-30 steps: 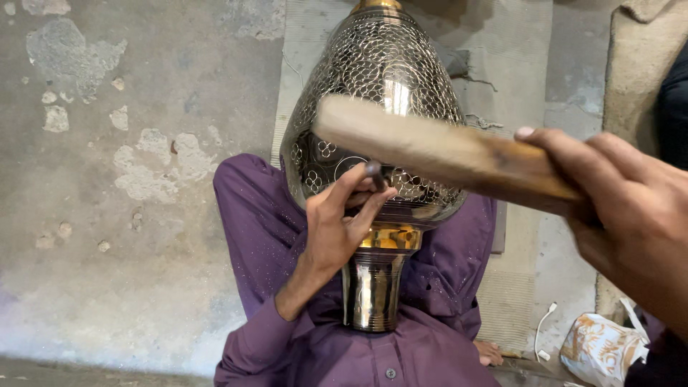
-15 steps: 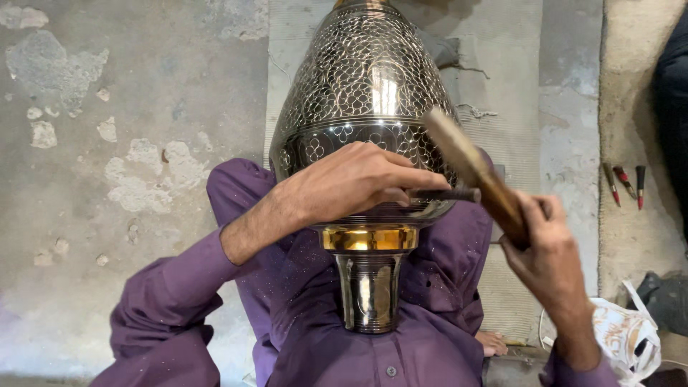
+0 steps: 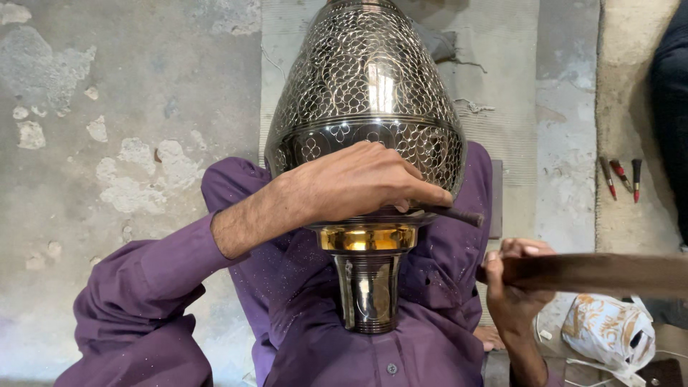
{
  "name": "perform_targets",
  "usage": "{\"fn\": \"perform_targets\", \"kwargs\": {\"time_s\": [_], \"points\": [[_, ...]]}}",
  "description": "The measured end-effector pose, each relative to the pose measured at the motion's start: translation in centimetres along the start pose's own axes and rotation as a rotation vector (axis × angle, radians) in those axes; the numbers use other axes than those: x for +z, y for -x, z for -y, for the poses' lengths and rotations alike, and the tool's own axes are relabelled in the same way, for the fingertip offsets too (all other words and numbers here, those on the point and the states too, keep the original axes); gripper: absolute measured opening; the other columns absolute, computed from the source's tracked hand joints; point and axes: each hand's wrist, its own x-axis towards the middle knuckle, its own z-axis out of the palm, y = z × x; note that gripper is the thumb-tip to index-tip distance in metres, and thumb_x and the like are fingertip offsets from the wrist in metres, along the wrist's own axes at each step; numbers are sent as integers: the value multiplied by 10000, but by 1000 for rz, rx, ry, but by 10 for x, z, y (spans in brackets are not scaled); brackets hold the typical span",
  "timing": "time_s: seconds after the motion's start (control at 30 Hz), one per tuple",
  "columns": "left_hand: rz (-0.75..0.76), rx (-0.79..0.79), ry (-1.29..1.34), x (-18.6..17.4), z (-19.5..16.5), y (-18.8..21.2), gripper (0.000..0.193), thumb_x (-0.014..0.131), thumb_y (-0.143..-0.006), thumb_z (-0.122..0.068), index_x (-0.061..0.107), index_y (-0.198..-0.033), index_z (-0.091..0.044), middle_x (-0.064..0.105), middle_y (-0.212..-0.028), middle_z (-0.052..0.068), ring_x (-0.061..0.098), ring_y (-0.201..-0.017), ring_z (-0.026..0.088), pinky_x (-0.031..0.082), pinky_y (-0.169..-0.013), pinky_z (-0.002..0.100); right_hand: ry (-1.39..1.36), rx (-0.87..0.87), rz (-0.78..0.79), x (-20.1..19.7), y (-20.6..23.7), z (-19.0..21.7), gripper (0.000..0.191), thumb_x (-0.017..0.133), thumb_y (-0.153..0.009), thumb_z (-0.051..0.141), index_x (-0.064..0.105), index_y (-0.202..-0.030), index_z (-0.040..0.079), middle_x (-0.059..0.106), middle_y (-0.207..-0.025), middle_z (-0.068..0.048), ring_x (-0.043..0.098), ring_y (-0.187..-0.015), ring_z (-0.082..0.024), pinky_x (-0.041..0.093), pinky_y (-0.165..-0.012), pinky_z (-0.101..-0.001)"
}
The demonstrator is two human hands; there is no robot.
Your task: The person sits on the floor with a large engraved metal vase in their lap, holds a chisel against the vessel's decorated surface, and repeatedly strikes the chisel with a wooden mallet to chase the pattern, repositioning the chisel around the design as they work.
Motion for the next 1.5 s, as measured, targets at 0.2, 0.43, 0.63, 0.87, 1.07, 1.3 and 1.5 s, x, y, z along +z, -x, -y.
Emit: {"fn": "perform_targets", "kwargs": {"time_s": [0.2,0.43,0.63,0.87,1.07,1.3,1.5], "points": [[37,86,-33,-13,-6,-4,424,609,-927,-138,665,-1343,-196,789,-1101,31,775,-830,171,628,-684,351,-20,-67,-6,9,17,-9,351,707,-1025,-16,474,-1269,83,533,-1082,-69,538,-910,-136,520,-824,-276],[71,139,-108,-8,-8,0,389,638,-919,-174,688,-1298,-243,802,-1007,-4,765,-859,172,616,-665,359,450,-162,17,8,29,-27,315,674,-963,-65,521,-1212,54,595,-1017,-158,613,-923,-255,514,-793,-378],[39,71,-35,-4,7,-11,437,637,-920,-153,645,-1356,-173,790,-991,35,759,-767,156,613,-647,338,451,-18,93,10,20,-28,385,714,-956,54,471,-1251,4,621,-903,-84,634,-726,-175,545,-647,-331],[67,100,0,-7,6,-15,388,661,-905,-181,676,-1293,-180,806,-925,12,772,-788,135,621,-652,341,632,29,247,10,21,-28,499,688,-839,22,535,-1314,10,590,-901,-110,586,-734,-209,496,-623,-352],[99,114,-88,-14,-4,-16,434,642,-896,-129,671,-1325,-187,789,-891,25,773,-812,167,626,-658,355,469,83,152,13,24,-26,558,720,-854,-3,509,-1370,17,616,-1006,-114,630,-888,-189,543,-773,-331],[160,114,-75,-24,-6,-8,424,613,-937,-151,656,-1354,-211,790,-965,32,766,-886,186,622,-702,374,442,-167,91,12,24,-23,455,694,-873,-45,456,-1256,12,587,-1031,-123,647,-868,-203,560,-739,-298],[59,172,-144,-15,-8,-2,411,616,-934,-143,672,-1327,-246,785,-1075,23,759,-944,200,621,-717,362,463,-211,103,11,24,-34,378,667,-925,-94,470,-1222,32,598,-1053,-95,637,-813,-165,594,-660,-236]]}}
